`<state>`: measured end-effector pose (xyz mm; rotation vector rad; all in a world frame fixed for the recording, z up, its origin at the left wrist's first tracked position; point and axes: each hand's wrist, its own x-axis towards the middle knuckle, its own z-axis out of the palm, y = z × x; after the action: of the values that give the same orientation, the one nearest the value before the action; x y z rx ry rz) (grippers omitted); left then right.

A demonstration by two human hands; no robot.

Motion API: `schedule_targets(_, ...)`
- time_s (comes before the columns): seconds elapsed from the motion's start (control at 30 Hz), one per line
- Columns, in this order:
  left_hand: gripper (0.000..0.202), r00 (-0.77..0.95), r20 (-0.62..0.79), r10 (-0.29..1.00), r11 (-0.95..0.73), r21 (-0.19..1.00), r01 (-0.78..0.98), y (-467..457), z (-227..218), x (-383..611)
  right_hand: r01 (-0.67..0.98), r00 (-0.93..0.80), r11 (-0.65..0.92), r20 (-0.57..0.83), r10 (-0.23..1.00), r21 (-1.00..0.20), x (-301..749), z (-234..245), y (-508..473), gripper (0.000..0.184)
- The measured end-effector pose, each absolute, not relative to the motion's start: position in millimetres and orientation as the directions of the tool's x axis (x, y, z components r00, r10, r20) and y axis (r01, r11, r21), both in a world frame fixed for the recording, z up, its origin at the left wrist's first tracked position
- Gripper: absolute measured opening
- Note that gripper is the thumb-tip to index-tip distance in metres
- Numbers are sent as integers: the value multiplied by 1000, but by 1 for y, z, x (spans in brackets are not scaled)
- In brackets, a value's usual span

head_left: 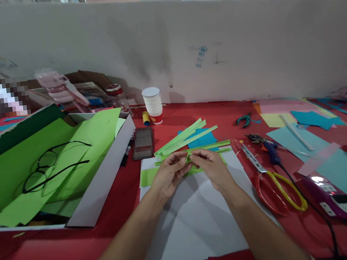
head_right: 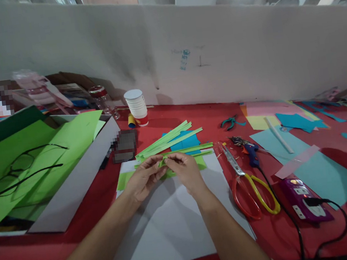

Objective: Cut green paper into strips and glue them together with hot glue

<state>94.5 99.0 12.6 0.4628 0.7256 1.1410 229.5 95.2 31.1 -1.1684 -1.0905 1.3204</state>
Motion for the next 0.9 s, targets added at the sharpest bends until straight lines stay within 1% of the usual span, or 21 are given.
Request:
schedule_targets(0.17, 21, 176, -272, 946, 321, 713, -623, 97, 11, 97, -103, 15, -59, -61, 998, -993, 228, 26, 95, 18)
schedule_targets(0.33, 23, 161, -266, 951, 306, 716, -627, 97, 11, 98, -108, 12, -71, -72, 997, -992, 227, 25, 95, 19)
schedule_targets(0.47, 24, 139, -272, 952, 298, 726, -620, 97, 12, 98, -112, 5, -46, -47, 999, -993, 228, 28, 94, 18)
schedule_targets(0.63, 27, 103, -275, 956, 279, 740, -612, 98, 14, 98, -59, -7, 17, 18, 1000, -998, 228, 25, 94, 16)
schedule_targets(0.73, 27, 77, -279, 957, 266, 741, -617, 98, 16, 99, -64, -16, 27, 28, 999, -998, 227, 23, 95, 22)
schedule_targets(0.83, 27, 38, -277, 960, 238, 739, -631, 98, 18, 101, -97, -24, -4, -2, 1000, -995, 226, 21, 95, 26)
schedule_targets(0.9, 27, 19, -272, 962, 221, 739, -637, 97, 18, 102, -67, -6, 1, 2, 1000, -998, 226, 20, 94, 28)
